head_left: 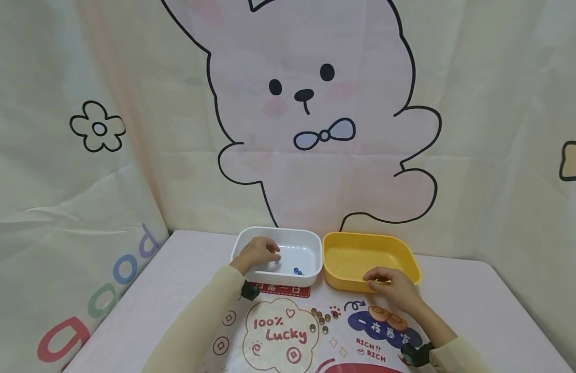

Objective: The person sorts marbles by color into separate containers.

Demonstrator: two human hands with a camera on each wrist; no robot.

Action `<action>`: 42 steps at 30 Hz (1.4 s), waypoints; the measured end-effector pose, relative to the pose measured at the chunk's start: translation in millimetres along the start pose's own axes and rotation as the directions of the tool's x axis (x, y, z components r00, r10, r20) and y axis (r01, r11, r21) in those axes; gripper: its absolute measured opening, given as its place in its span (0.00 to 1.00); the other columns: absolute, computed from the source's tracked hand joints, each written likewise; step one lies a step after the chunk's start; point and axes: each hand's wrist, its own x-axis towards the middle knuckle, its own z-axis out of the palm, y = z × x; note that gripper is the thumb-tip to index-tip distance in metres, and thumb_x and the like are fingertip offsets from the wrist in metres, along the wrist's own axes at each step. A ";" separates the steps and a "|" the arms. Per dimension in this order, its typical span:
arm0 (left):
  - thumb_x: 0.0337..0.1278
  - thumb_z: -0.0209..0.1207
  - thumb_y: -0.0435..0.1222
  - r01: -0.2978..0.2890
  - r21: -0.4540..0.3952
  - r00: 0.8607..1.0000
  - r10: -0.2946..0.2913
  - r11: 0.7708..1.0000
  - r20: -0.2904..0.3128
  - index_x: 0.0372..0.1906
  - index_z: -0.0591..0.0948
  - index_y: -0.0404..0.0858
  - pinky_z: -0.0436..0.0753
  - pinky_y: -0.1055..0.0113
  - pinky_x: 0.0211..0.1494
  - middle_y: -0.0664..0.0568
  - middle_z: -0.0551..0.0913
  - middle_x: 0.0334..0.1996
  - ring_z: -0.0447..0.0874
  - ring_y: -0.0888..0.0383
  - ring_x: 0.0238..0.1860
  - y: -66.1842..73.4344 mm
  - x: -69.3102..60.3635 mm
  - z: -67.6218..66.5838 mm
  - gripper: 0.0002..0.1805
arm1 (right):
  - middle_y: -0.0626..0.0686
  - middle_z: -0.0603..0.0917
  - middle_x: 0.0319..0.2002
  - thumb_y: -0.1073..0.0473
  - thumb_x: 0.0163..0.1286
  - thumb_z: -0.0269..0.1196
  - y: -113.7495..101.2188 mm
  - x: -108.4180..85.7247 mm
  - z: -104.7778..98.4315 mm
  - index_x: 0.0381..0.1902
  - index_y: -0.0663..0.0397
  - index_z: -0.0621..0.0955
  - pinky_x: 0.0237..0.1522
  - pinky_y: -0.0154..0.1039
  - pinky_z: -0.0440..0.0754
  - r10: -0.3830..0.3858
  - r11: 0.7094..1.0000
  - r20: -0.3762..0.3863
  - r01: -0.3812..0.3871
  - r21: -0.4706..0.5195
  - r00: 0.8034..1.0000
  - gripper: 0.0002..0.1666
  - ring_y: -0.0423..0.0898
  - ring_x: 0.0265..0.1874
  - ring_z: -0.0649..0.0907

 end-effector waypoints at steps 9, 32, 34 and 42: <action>0.55 0.64 0.46 -0.160 0.014 0.981 0.161 0.987 -0.106 0.36 0.85 0.50 0.78 0.63 0.44 0.60 0.84 0.36 0.78 0.61 0.37 1.7 -26.4 -8.1 0.07 | 0.44 0.85 0.39 0.53 0.65 0.64 -1.3 -0.2 1.0 0.39 0.44 0.85 0.49 0.39 0.78 -0.008 1.000 -0.004 0.008 -0.026 1.000 0.06 0.43 0.43 0.80; 0.49 0.67 0.47 -0.309 0.002 0.943 0.307 0.951 -0.125 0.36 0.87 0.51 0.77 0.70 0.33 0.63 0.84 0.34 0.78 0.61 0.36 13.4 -77.7 3.0 0.09 | 0.45 0.85 0.40 0.53 0.65 0.65 -0.1 -0.1 0.1 0.39 0.43 0.85 0.49 0.41 0.78 -0.020 0.999 -0.002 0.020 -0.030 1.000 0.06 0.44 0.43 0.80; 0.49 0.68 0.46 -0.308 -0.007 0.945 0.305 0.951 -0.118 0.36 0.87 0.50 0.77 0.71 0.31 0.63 0.84 0.33 0.78 0.63 0.34 13.4 -77.8 5.1 0.09 | 0.45 0.85 0.40 0.53 0.65 0.65 0.2 0.3 0.2 0.39 0.43 0.85 0.49 0.41 0.78 -0.017 1.000 0.001 0.017 -0.026 1.000 0.06 0.45 0.43 0.79; 0.49 0.67 0.43 -0.292 -0.056 0.953 0.286 0.955 -0.104 0.36 0.88 0.52 0.77 0.71 0.32 0.63 0.85 0.33 0.76 0.62 0.34 12.1 -78.8 12.0 0.07 | 0.46 0.85 0.38 0.51 0.65 0.65 1.1 0.6 -3.9 0.42 0.49 0.84 0.41 0.32 0.77 -0.050 0.999 -0.004 0.050 0.008 0.999 0.11 0.42 0.39 0.78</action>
